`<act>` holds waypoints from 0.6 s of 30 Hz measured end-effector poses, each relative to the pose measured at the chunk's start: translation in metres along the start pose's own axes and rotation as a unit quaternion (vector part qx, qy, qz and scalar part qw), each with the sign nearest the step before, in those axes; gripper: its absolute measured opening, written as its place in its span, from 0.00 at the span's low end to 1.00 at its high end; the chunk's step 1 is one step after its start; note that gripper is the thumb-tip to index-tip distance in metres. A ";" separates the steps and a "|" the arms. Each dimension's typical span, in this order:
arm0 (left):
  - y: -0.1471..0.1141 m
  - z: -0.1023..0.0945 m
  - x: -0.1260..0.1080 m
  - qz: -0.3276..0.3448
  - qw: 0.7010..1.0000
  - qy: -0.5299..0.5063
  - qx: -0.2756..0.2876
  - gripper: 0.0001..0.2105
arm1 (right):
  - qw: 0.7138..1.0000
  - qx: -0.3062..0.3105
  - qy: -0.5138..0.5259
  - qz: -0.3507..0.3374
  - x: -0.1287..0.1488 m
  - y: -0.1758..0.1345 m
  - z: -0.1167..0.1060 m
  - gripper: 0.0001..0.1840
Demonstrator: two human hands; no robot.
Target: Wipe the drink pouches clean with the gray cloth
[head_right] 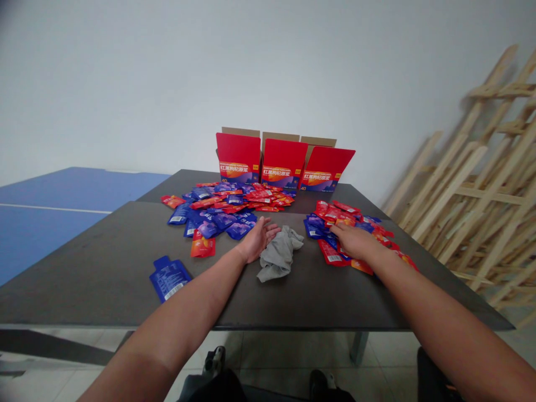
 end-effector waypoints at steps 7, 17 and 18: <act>0.002 -0.002 0.002 0.005 1.000 0.006 -0.005 0.27 | 0.997 0.048 -0.019 -0.056 -0.020 -0.002 0.004 0.26; 0.007 -0.006 0.009 0.030 0.999 0.014 0.010 0.15 | 0.999 0.021 -0.039 0.021 0.013 -0.002 -0.007 0.30; 0.006 -0.006 0.011 0.033 0.999 0.027 0.016 0.14 | 1.000 0.006 -0.019 0.011 0.026 0.004 -0.014 0.29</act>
Point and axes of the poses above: each hand's wrist, its own y-axis towards the middle knuckle, its own z-axis out of the palm, x = y × z, the point moved 1 cm from there along y, towards the middle knuckle
